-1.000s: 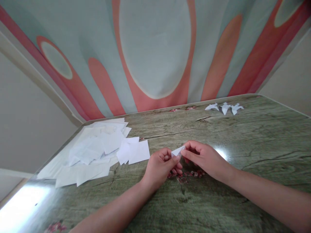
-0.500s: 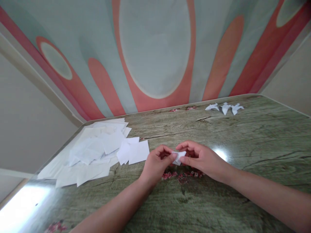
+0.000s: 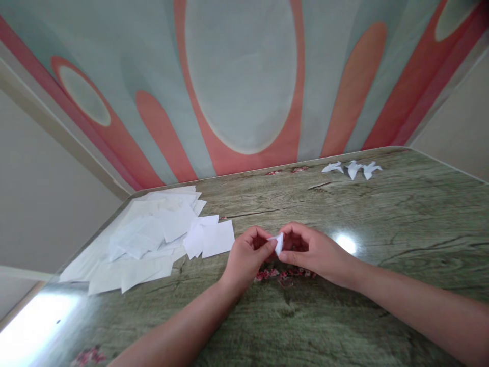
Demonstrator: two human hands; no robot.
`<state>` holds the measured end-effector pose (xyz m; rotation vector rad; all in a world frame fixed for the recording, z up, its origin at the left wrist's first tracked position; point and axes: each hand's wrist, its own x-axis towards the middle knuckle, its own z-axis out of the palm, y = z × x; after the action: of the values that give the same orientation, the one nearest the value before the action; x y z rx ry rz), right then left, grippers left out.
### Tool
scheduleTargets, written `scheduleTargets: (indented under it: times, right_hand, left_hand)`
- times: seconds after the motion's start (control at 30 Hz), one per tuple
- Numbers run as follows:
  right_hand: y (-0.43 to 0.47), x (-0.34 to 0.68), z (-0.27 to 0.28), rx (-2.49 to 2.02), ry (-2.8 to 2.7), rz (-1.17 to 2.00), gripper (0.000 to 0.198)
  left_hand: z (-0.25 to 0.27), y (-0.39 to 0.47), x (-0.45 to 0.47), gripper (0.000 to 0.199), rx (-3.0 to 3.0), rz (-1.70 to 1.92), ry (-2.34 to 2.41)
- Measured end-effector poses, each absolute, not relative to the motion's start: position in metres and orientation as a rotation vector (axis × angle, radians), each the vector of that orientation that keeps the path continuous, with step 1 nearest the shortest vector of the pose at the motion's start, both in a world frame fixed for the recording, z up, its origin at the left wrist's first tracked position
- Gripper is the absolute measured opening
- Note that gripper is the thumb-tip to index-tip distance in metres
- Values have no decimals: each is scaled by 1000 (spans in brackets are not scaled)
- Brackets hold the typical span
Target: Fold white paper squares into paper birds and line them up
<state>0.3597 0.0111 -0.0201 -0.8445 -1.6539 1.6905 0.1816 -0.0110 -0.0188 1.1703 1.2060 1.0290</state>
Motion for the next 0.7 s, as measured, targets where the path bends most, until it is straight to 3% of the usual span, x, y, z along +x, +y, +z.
scheduleTargets:
  times: [0.33,0.57,0.7]
  right_hand:
    - [9,360,-20,-946,-1661,1663,25]
    - [11,364,-10,-1203,-1783,1241,21]
    - [10,364,-13,-1144,-1804,1339,16]
  left_hand:
    - [-16,-19,183,11,1761,1280,1420]
    - [-14,-19,184,10,1466,1248,1249]
    - [-13,-17,182,4,1576,1128,1401]
